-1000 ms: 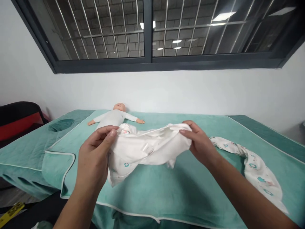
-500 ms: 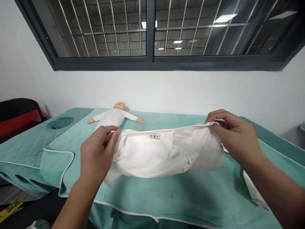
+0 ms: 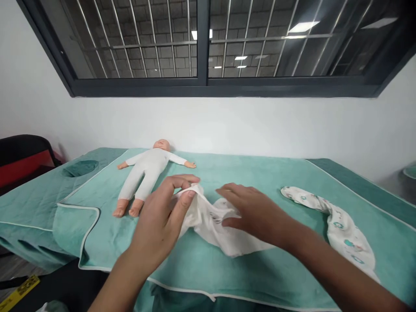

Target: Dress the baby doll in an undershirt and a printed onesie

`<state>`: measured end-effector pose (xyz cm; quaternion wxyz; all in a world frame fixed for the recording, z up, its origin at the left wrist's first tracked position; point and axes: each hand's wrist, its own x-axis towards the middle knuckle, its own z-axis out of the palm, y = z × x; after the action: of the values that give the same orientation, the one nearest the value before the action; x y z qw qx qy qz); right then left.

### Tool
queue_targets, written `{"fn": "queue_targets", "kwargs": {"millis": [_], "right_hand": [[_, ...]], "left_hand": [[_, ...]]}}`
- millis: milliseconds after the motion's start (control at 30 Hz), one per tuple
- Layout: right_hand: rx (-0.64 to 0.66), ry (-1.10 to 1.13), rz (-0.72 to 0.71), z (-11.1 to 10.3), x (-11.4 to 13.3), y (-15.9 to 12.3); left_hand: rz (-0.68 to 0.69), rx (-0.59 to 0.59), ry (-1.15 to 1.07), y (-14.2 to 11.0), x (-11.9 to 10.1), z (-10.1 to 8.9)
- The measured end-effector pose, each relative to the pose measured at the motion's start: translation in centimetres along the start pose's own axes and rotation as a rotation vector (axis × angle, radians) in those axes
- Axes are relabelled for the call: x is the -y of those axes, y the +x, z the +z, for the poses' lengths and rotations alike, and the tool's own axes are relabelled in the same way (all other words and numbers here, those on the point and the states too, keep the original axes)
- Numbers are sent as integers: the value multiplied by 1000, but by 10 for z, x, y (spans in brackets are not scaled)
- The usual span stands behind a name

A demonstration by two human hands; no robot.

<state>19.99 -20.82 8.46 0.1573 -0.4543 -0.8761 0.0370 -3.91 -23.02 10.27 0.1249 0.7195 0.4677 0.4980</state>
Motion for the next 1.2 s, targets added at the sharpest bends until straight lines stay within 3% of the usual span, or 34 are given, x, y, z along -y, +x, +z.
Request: {"fn": "queue_targets", "kwargs": {"millis": [100,233,333,467,533,600,700,767,867,1033,1133,1200], "right_hand": [[-21,313,-86,8,23,23],[-23,737,-6,8,31,31],[-87,848,-11,6,28,27],[-235,884,99,1,26,19],[-260,783,146,-4,25,13],[-203,600,111,-11,23,7],[-59,227,71,-19,17,-1],[-37,-31,133,-24,11,-4],[-108,-300,336,-31,-1,-9],[-174,-367,560,-40,-27,-28],[-150,-348,645,-44,-39,-44],[-122,-369,687,-46,-45,-49]], "left_hand": [[-250,76,-219,-4,-12,-2],[-351,42,-282,-6,-10,-17],[-283,104,-229,-7,-4,-25],[-71,472,68,-9,5,-24],[26,536,231,-9,10,-20],[62,427,360,-9,15,-17],[49,142,432,-8,21,-14],[58,18,427,-6,25,-12],[37,-55,462,-4,32,-10],[-173,-136,393,-2,41,-16],[-274,-215,312,1,42,-22],[-304,-219,396,4,43,-21]]}}
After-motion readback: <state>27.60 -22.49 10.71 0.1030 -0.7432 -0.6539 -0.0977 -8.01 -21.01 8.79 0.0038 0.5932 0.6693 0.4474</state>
